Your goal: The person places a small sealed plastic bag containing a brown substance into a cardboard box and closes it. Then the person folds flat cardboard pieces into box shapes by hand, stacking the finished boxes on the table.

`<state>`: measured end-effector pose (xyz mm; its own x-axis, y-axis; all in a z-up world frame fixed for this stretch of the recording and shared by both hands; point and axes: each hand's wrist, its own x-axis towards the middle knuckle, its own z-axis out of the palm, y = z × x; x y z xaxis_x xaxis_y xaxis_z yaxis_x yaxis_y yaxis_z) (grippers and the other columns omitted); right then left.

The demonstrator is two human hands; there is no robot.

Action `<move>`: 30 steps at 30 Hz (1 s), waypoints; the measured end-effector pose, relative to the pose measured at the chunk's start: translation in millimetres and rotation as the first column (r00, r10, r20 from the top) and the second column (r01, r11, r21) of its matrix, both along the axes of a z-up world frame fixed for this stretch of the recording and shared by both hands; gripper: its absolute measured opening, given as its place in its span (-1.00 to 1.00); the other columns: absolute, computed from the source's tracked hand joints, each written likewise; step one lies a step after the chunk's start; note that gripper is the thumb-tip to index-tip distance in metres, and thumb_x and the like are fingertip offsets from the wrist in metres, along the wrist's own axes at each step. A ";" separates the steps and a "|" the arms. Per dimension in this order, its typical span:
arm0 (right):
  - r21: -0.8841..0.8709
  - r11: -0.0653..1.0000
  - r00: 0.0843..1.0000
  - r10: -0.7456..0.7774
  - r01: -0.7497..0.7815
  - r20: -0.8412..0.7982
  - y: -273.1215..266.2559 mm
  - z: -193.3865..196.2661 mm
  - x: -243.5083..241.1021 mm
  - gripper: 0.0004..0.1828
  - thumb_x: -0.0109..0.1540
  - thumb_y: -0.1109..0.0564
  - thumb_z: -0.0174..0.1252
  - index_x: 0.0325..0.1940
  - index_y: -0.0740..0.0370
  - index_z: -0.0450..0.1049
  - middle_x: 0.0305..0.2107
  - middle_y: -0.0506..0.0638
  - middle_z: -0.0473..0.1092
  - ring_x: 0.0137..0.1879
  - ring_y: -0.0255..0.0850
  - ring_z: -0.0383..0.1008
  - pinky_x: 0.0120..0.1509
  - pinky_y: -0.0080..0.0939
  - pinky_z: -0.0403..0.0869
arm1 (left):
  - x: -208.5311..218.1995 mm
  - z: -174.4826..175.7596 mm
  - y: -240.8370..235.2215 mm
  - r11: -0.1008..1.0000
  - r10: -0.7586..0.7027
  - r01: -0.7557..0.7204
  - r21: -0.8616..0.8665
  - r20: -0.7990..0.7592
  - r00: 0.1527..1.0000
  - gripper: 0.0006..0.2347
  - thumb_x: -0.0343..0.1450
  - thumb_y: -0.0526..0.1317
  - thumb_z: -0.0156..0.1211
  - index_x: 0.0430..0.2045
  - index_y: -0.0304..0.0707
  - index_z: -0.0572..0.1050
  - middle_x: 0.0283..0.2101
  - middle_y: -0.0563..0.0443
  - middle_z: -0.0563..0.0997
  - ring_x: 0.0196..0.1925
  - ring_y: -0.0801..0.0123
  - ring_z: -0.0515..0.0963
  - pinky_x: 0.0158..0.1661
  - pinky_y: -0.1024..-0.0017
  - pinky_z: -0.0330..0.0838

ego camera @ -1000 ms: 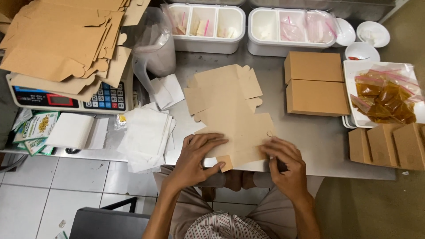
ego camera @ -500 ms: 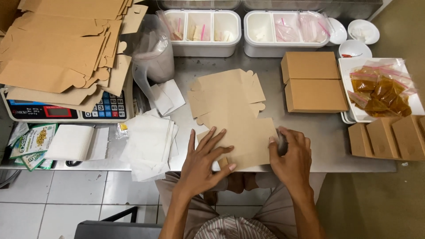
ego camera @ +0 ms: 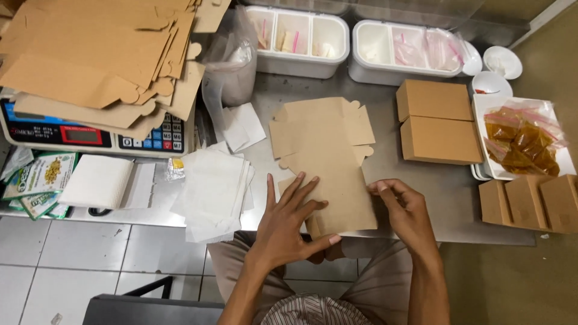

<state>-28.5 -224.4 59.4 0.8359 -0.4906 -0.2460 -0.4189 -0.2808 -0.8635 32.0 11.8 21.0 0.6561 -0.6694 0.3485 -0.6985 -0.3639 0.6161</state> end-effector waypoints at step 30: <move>-0.446 0.868 0.924 0.330 -0.217 0.193 -38.4 -44.5 14.3 -0.91 0.16 0.07 0.43 -0.32 0.02 0.63 -0.52 -0.12 0.50 -0.28 -0.19 0.46 0.05 -0.11 0.27 | -36.6 -17.8 -72.3 0.831 0.117 -0.219 0.512 0.224 0.968 -0.51 0.54 0.12 -0.05 0.30 -0.16 0.37 0.36 -0.60 0.29 0.46 -0.42 0.20 0.44 -0.38 -0.34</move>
<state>-14.2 -262.8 14.9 0.9563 -0.2410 0.1657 -0.0539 -0.7020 -0.7101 -4.6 -60.5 3.2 0.7373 -0.6691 0.0932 -0.6740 -0.7193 0.1680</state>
